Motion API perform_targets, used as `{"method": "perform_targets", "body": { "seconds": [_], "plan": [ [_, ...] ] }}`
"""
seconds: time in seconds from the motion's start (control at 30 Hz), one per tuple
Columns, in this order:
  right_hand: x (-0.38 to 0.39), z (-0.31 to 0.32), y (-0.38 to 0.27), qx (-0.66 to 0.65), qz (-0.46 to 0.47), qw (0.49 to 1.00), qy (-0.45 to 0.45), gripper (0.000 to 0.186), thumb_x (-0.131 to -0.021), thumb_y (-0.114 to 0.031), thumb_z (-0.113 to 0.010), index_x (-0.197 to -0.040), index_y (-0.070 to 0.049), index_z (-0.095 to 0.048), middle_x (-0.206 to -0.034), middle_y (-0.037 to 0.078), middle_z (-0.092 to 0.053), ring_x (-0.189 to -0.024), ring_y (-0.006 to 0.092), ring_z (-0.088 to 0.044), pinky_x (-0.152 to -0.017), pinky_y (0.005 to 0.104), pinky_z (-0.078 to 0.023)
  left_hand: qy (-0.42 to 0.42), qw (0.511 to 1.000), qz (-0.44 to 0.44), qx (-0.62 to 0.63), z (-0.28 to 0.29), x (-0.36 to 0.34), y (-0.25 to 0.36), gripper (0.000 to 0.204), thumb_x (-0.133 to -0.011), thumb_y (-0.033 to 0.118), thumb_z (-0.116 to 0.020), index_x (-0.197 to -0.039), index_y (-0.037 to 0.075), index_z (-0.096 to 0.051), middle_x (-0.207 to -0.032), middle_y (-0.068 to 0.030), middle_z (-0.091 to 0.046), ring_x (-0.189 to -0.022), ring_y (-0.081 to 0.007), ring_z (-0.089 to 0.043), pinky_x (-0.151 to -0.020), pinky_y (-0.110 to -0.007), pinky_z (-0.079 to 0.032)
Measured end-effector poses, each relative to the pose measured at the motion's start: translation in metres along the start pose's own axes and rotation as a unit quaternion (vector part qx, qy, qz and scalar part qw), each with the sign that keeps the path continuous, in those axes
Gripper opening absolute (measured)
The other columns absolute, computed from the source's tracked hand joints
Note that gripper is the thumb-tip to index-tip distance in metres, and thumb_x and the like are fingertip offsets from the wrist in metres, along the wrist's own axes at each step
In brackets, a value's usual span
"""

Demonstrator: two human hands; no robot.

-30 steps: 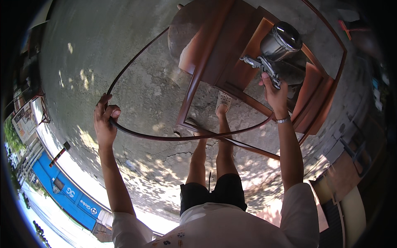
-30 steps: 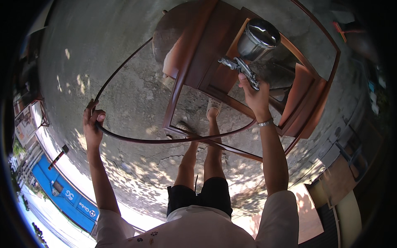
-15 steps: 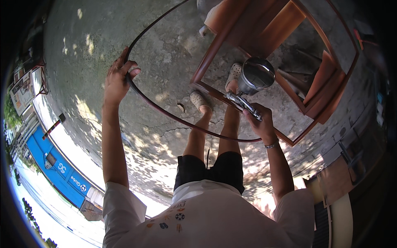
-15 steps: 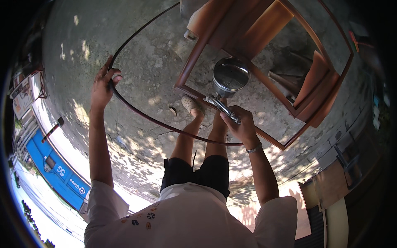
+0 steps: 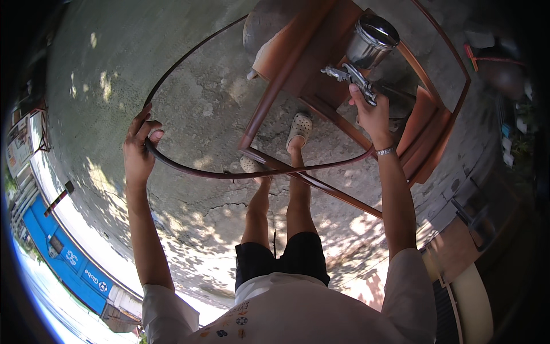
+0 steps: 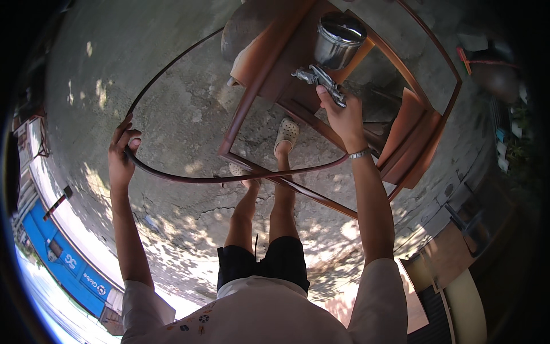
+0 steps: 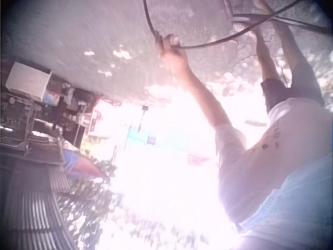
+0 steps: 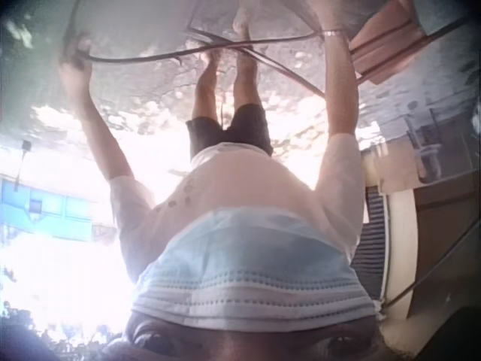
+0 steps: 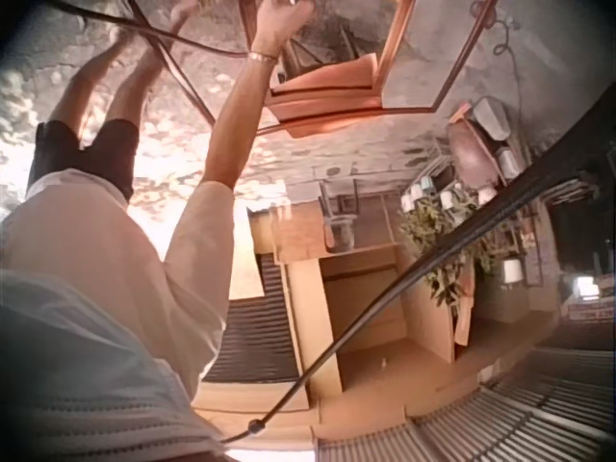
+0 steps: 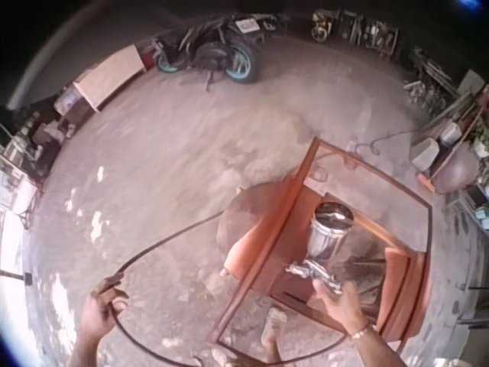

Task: The person uses a spray gun to apply finish to a wooden chair frame, moving around it to cover different sides. After finishing, the person walks to a nearby rack, places the spray gun down, and then picks up the chair frame to carry it away.

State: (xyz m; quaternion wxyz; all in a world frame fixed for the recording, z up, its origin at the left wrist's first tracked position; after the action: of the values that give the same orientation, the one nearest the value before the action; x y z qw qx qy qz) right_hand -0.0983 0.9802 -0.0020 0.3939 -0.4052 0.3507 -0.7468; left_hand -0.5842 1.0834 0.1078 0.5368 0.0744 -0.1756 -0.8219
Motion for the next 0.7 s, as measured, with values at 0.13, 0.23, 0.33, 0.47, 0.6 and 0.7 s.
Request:
{"method": "perform_targets", "body": {
  "seconds": [0.13,0.23,0.33,0.47,0.6,0.7],
  "plan": [
    [-0.098,0.037,-0.006,-0.001,0.009,0.998,0.064,0.043,-0.096,-0.041,-0.066,-0.081,0.000,-0.068,-0.060,0.002,-0.060,-0.038,0.0057,-0.046,-0.035,0.0253,-0.031,0.015,1.000,0.002,-0.011,-0.002,-0.018,0.020,0.025,-0.092,0.030,-0.066,-0.089,0.005,-0.068,-0.120,-0.0116,-0.069,-0.106,-0.0332,-0.068,-0.083,-0.043,-0.056],
    [-0.162,0.067,-0.016,0.014,-0.010,0.995,0.096,0.045,-0.096,-0.043,-0.065,-0.082,0.000,-0.068,-0.062,0.003,-0.062,-0.037,0.0072,-0.047,-0.035,0.0262,-0.032,0.029,0.999,0.007,-0.015,-0.006,-0.032,0.033,0.026,-0.093,0.031,-0.065,-0.085,0.007,-0.067,-0.110,-0.0099,-0.072,-0.096,-0.0323,-0.069,-0.075,-0.041,-0.054],
    [-0.212,0.091,-0.019,0.035,-0.020,0.992,0.118,0.045,-0.095,-0.044,-0.066,-0.085,0.000,-0.069,-0.066,0.005,-0.064,-0.037,0.0090,-0.047,-0.036,0.0272,-0.033,0.022,0.999,0.044,-0.011,-0.012,-0.043,0.043,0.028,-0.093,0.032,-0.064,-0.083,0.007,-0.067,-0.108,-0.0101,-0.073,-0.096,-0.0327,-0.069,-0.075,-0.041,-0.054],
    [-0.266,0.119,-0.030,0.044,0.020,0.985,0.168,0.046,-0.094,-0.045,-0.067,-0.086,0.000,-0.070,-0.068,0.007,-0.067,-0.038,0.0110,-0.049,-0.037,0.0283,-0.034,0.025,0.997,0.073,-0.017,-0.014,-0.058,0.057,0.012,-0.088,0.019,-0.067,-0.081,0.010,-0.066,-0.101,-0.0074,-0.074,-0.085,-0.0304,-0.072,-0.069,-0.038,-0.055],
    [-0.307,0.134,-0.042,0.076,0.026,0.976,0.201,0.053,-0.092,-0.051,-0.066,-0.084,0.001,-0.073,-0.066,0.008,-0.068,-0.040,0.0141,-0.054,-0.039,0.0310,-0.038,0.042,0.996,0.077,-0.035,-0.016,-0.070,0.069,0.002,-0.081,0.010,-0.067,-0.080,0.011,-0.065,-0.099,-0.0070,-0.075,-0.080,-0.0304,-0.072,-0.064,-0.038,-0.055],
    [-0.331,0.148,-0.050,0.130,0.011,0.969,0.212,0.055,-0.089,-0.053,-0.067,-0.083,0.002,-0.073,-0.065,0.009,-0.068,-0.042,0.0157,-0.057,-0.041,0.0317,-0.043,0.037,0.994,0.096,-0.027,-0.018,-0.076,0.078,0.004,-0.080,0.007,-0.067,-0.079,0.010,-0.064,-0.099,-0.0066,-0.075,-0.079,-0.0297,-0.072,-0.062,-0.037,-0.054]
  ]
}}
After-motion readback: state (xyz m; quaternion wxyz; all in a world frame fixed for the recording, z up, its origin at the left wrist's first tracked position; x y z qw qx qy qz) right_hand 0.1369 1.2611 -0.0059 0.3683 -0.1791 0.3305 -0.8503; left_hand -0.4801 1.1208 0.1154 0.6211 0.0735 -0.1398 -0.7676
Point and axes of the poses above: each hand's wrist, its own x-axis away from the middle knuckle, its own z-axis out of the back of the hand, y = z × x, the point moved 6 cm from there along -x, towards the middle knuckle
